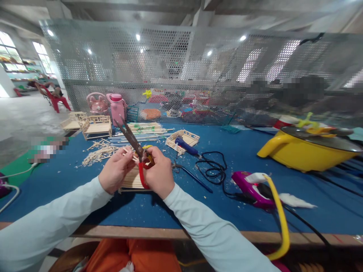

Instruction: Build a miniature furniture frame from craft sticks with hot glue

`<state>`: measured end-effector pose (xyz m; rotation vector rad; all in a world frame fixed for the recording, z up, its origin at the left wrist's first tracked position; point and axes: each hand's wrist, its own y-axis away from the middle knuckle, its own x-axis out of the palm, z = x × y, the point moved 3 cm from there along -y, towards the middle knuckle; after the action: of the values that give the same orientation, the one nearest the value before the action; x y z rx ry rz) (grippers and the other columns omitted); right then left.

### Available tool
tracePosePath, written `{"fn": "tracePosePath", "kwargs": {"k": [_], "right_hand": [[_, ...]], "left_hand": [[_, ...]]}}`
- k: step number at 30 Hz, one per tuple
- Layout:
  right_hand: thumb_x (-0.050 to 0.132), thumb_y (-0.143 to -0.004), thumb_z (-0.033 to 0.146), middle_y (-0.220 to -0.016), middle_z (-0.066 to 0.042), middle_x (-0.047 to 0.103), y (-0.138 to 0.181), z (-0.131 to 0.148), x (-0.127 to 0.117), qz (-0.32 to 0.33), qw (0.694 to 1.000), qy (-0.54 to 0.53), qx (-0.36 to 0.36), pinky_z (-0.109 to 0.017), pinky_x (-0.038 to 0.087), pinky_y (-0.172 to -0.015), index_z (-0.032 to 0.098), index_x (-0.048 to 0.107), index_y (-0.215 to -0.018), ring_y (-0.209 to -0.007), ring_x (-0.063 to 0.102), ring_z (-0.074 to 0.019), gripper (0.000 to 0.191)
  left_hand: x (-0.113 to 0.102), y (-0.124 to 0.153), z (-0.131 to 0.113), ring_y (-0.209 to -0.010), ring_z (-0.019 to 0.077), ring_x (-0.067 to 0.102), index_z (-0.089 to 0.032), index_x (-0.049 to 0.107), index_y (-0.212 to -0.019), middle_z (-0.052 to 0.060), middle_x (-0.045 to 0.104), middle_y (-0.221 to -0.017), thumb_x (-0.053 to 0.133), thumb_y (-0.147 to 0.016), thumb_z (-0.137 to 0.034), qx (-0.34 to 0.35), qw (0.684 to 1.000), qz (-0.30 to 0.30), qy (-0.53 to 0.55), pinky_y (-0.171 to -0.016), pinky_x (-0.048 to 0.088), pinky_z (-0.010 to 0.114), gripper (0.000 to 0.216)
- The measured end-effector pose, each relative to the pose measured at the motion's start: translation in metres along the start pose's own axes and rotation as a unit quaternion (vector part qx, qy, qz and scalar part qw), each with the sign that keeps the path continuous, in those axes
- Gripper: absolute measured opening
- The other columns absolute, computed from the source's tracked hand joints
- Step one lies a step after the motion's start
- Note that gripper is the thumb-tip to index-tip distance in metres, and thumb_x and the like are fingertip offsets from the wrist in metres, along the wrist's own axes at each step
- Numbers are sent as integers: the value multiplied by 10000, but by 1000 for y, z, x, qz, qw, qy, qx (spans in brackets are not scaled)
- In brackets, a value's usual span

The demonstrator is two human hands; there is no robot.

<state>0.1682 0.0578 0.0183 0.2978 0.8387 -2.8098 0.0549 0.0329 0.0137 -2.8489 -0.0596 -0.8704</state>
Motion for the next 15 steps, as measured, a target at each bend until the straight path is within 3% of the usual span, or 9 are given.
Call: {"fn": "tracePosePath", "kwargs": {"k": [10,15], "right_hand": [[712,-584,312,-660,-13,627,-2,12,-1,19,999,-25,45,-260,474,-575,185,504,-702,-573,575,-139,271],[706,-586,292,-604,13,583,-1,12,-1,16,998,-24,46,-239,455,-534,184,505,-710,-534,545,-122,260]], "left_hand": [[0,-1,-1,-809,157,641,-184,415,-745,20,678,-772,616,-753,-348,46,997,33,-47,-777,439,284,260],[2,-1,-1,-736,138,636,-184,422,-751,14,679,-745,660,-700,-390,53,996,29,-68,-730,440,259,319]]}}
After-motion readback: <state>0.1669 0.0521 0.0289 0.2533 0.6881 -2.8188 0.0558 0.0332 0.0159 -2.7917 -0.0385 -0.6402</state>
